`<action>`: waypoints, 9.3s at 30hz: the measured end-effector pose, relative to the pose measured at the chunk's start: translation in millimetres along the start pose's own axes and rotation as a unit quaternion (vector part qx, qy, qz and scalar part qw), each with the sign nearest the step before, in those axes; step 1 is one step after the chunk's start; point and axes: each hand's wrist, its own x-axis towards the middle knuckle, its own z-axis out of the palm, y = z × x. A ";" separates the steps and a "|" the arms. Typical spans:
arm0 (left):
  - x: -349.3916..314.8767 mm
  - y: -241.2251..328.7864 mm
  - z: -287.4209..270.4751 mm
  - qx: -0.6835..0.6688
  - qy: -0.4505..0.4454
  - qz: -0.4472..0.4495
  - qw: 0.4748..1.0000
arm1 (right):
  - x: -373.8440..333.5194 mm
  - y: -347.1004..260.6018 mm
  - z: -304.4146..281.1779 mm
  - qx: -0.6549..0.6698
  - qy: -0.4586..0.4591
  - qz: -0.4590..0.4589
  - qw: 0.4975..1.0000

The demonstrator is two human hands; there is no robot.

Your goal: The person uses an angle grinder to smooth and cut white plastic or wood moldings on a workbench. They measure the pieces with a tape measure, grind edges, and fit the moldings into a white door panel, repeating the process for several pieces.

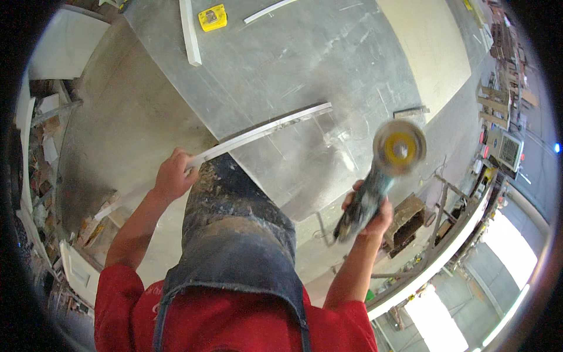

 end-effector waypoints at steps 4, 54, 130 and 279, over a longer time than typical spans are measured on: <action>-12.4 -5.8 10.0 -0.038 0.011 -0.012 0.999 | 19.7 11.3 28.4 0.103 -0.113 0.083 0.985; -51.5 -11.9 30.6 -0.019 0.089 0.031 0.995 | 36.4 72.0 155.0 -0.402 -0.107 0.283 0.864; -58.4 2.0 -2.0 -0.077 0.096 0.067 0.990 | -18.7 52.4 116.1 -0.149 -0.030 0.256 0.955; 144.6 270.5 223.4 0.063 -0.507 0.728 0.457 | -260.3 344.3 -26.5 0.206 0.395 -0.068 0.893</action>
